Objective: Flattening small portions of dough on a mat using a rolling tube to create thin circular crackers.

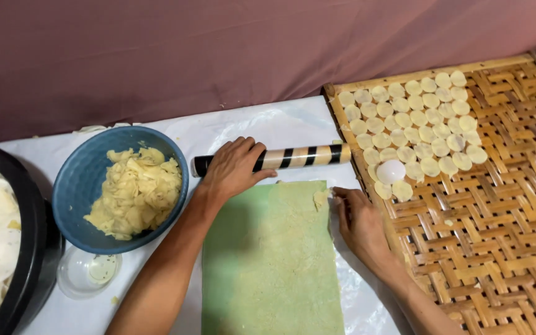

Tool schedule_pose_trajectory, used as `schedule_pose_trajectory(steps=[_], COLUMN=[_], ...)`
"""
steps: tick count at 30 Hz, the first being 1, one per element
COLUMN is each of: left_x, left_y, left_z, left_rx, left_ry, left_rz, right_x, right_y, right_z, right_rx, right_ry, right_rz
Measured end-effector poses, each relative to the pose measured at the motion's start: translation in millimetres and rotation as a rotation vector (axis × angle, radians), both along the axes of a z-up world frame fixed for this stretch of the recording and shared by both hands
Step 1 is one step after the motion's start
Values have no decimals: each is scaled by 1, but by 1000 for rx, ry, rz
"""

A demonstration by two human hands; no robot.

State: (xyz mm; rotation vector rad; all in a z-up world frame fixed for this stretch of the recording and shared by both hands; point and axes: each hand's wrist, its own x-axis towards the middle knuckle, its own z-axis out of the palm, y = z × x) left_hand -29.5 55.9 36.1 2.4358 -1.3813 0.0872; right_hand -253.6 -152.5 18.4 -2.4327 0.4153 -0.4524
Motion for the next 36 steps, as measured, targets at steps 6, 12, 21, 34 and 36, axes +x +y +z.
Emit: schedule_pose_trajectory(steps=[6, 12, 21, 34, 36], left_x=[-3, -77, -134, -97, -114], left_y=[-3, 14, 31, 2, 10], left_z=[13, 25, 11, -16, -17], left_rx=[-104, -143, 10, 46, 70], left_ry=[-242, -191, -253, -122, -89], left_rz=[66, 67, 52, 315, 324], right_x=[1, 0, -8, 61, 46], right_y=[4, 3, 2, 2, 8], right_z=[-13, -11, 17, 10, 14], right_rx=[268, 459, -228, -533, -489], right_ry=[56, 12, -301, 25, 33], right_rz=[22, 114, 178, 277, 290])
